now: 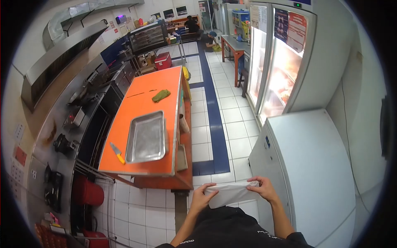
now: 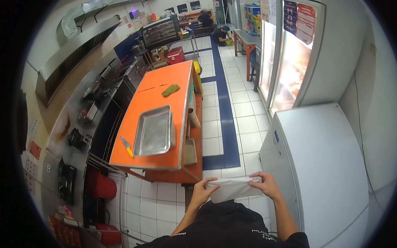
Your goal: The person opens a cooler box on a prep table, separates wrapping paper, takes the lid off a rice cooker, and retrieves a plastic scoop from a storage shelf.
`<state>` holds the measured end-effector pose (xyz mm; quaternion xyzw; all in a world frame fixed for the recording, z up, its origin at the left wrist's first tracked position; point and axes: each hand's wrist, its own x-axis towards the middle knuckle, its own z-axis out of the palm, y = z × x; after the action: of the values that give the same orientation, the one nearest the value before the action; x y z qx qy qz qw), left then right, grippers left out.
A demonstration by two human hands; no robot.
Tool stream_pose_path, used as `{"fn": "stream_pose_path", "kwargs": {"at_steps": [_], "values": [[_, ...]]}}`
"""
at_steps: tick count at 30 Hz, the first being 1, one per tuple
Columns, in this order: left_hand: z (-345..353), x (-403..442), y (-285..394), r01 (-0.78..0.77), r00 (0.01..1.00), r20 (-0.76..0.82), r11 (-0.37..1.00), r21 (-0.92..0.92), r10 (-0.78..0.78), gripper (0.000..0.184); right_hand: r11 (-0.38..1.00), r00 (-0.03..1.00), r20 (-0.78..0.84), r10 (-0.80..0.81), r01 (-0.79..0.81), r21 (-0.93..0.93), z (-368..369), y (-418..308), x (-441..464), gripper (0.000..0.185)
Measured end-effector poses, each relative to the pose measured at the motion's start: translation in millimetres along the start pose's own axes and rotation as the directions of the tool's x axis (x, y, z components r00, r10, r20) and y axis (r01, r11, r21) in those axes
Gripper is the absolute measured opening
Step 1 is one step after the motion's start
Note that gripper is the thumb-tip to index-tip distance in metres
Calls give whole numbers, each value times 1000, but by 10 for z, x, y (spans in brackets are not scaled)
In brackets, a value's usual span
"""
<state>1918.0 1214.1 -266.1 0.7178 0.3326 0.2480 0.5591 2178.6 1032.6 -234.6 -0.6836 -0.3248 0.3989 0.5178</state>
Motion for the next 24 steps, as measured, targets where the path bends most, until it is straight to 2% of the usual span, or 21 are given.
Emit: {"fn": "stream_pose_path", "kwargs": {"at_steps": [1,3,4,5,6,7,8,9,10,12,13,15,16,18,19,20,22,23,24], "values": [[-48,323,229,-49,999,-6,997,66,50,33,1000,1000,5,9,-9,-7,-28,-63,205,31],[-99,1013,314,-73,997,11,992,101,73,30,981,989,-137,-49,23,-190,-115,-250,749,32],[-109,1375,341,-96,995,41,985,141,91,26,981,989,-137,-53,26,-192,-169,-316,1029,32],[-118,1720,369,-161,986,59,975,155,154,23,979,974,-214,-70,26,-203,-205,-344,1254,31],[-111,2035,384,-153,987,68,976,156,144,23,977,953,-291,-81,19,-211,-233,-346,1438,29],[-101,2370,426,-207,976,115,953,219,186,22,979,952,-297,-71,9,-205,-273,-335,1622,29],[-89,2711,463,-266,960,163,923,279,228,21,966,912,-391,-127,23,-259,-318,-312,1806,26],[-84,2994,701,-181,973,201,921,344,116,18,949,859,-476,-186,31,-314,-360,-302,2010,23],[-40,3319,736,-179,972,207,921,346,111,18,950,859,-480,-179,25,-310,-382,-302,2206,23],[85,3968,759,-479,877,175,780,403,448,13,978,782,-595,-185,87,-190,-439,-294,2634,20],[152,4315,758,-473,880,180,783,404,439,13,980,784,-595,-175,79,-184,-503,-231,2882,20],[251,5065,739,-545,837,247,712,442,488,13,997,824,-566,-13,54,57,-676,-63,3429,18],[279,5441,729,-567,822,269,687,454,501,13,997,826,-563,-8,51,62,-754,-71,3692,18],[334,6247,739,-589,753,619,649,481,225,15,986,851,-514,109,-26,165,-958,-163,4271,16],[325,6614,733,-618,705,688,626,475,175,17,985,851,-514,110,-25,170,-1064,-233,4569,16],[299,6921,716,-619,703,690,624,477,171,17,983,850,-521,81,20,185,-1157,-307,4874,17],[189,7515,697,-554,674,730,733,394,117,17,977,846,-530,62,58,206,-1312,-469,5484,17],[103,7798,619,-559,655,742,752,349,142,18,964,861,-504,60,81,254,-1410,-569,5807,15],[5,8020,616,-510,685,720,777,368,109,19,946,875,-480,58,106,306,-1487,-674,6144,14]]}}
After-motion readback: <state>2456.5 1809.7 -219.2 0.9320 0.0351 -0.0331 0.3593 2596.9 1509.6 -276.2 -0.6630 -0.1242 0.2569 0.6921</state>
